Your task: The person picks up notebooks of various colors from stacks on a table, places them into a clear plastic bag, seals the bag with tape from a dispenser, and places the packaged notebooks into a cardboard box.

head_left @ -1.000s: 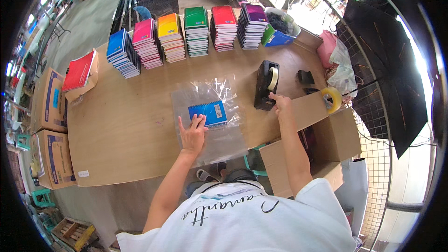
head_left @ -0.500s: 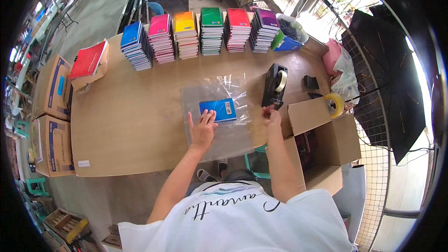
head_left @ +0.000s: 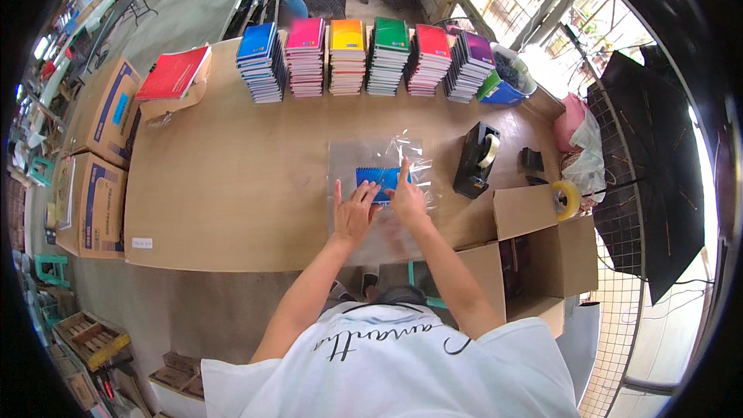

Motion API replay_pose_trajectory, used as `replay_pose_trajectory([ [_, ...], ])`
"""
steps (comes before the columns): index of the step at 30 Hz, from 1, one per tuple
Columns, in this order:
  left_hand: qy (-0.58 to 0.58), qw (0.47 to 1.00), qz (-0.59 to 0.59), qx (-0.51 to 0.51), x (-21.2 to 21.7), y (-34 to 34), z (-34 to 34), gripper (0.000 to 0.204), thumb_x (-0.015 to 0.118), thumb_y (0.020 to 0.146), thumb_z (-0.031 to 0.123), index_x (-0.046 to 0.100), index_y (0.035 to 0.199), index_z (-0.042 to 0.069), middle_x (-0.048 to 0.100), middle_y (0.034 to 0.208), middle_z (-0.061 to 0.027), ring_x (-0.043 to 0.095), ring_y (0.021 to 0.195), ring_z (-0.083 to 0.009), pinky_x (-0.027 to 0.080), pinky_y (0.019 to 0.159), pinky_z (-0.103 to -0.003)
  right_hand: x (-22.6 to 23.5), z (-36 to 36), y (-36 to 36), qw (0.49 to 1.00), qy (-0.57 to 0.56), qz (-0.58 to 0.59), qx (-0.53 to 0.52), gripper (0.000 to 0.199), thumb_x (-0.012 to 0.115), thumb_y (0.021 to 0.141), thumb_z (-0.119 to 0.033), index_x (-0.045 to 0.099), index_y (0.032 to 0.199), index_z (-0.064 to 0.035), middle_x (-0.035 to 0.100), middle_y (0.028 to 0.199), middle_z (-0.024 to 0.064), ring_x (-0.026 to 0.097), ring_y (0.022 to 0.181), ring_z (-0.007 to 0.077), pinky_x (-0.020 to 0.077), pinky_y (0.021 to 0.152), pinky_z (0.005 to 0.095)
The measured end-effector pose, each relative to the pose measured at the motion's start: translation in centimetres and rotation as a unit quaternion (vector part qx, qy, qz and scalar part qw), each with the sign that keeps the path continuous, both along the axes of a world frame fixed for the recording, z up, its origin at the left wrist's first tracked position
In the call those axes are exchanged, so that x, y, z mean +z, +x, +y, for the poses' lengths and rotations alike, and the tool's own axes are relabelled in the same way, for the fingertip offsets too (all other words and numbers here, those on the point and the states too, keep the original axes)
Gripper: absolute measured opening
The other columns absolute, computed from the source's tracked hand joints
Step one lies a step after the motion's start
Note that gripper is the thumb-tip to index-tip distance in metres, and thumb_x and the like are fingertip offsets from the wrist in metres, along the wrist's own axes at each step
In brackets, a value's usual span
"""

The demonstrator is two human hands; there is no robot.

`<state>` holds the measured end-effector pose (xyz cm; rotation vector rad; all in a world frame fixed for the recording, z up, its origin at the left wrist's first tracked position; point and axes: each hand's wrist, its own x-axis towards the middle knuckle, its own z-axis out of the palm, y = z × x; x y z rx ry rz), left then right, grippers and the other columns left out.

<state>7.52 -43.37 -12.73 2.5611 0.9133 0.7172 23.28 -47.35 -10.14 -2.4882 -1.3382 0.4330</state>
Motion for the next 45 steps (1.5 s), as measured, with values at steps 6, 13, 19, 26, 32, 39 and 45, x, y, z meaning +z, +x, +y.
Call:
replay_pose_trajectory([
  [6,-0.015,0.986,0.156,-0.049,3.6,0.1,1.6,0.053,0.056,0.086,0.049,0.046,0.137,0.037,0.045,0.137,-0.0055,0.039,0.131,-0.0236,0.004,0.110,-0.065,1.1,-0.5,0.3,0.996,-0.083,0.030,-0.001,0.106,0.068,0.084,-0.035,-0.014,0.149,-0.0142,0.066,0.100,0.0246,0.064,0.090,0.0415,0.0502,0.073,0.0491],
  [13,0.056,0.983,0.077,0.156,4.6,-2.7,3.5,0.052,0.063,0.084,0.045,0.053,0.133,0.031,0.039,0.139,-0.0175,0.038,0.128,-0.0331,0.013,0.108,-0.065,1.7,-1.8,0.1,0.993,-0.080,0.050,0.066,0.115,0.075,0.077,-0.033,-0.014,0.149,-0.0221,0.067,0.098,0.0231,0.066,0.086,0.0414,0.0514,0.073,0.0484],
  [19,-0.731,0.586,-0.322,0.138,-1.1,-2.6,-8.3,0.039,0.065,0.086,0.015,0.054,0.122,0.009,0.046,0.127,-0.0137,0.046,0.115,-0.0273,0.039,0.100,-0.041,6.7,2.3,3.8,0.981,-0.001,-0.026,0.195,0.094,0.083,0.062,-0.035,0.037,0.141,-0.0158,0.052,0.128,0.0217,0.049,0.118,0.0414,0.0411,0.099,0.0465],
  [26,-0.655,0.514,-0.535,0.144,-1.3,4.6,-5.8,0.066,0.070,0.076,0.004,0.036,0.132,0.001,0.040,0.132,-0.0130,0.039,0.122,-0.0282,0.031,0.107,-0.039,1.9,6.6,5.8,0.923,-0.051,0.139,0.356,0.087,0.085,0.059,-0.031,0.042,0.131,-0.0062,0.044,0.131,0.0176,0.045,0.123,0.0356,0.0338,0.107,0.0506],
  [32,-0.175,0.924,-0.329,0.085,6.4,2.7,-8.3,0.110,0.073,0.063,-0.003,0.001,0.146,-0.001,0.020,0.148,-0.0196,0.027,0.136,-0.0351,0.022,0.113,-0.043,1.7,-4.5,2.1,0.794,0.383,0.432,0.192,0.095,0.087,0.057,-0.012,0.035,0.136,-0.0062,0.044,0.133,0.0116,0.042,0.126,0.0242,0.0349,0.107,0.0377],
  [39,-0.238,0.925,-0.286,0.072,-0.1,2.1,-8.5,0.114,0.075,0.063,0.003,-0.001,0.148,-0.002,0.015,0.149,-0.0261,0.021,0.139,-0.0406,0.020,0.114,-0.045,-2.4,-7.1,-1.0,0.778,0.338,0.526,0.057,0.098,0.086,0.060,-0.014,0.031,0.140,-0.0054,0.043,0.136,0.0104,0.042,0.126,0.0236,0.0316,0.108,0.0363],
  [45,-0.092,0.955,-0.255,0.119,2.6,-3.2,-7.9,0.085,0.067,0.072,0.008,0.020,0.143,0.001,0.034,0.141,-0.0243,0.033,0.131,-0.0409,0.022,0.113,-0.048,10.5,-8.3,3.6,0.895,0.313,0.132,0.288,0.067,0.074,0.069,-0.011,0.046,0.130,-0.0070,0.053,0.127,0.0106,0.052,0.117,0.0267,0.0358,0.102,0.0397],
])
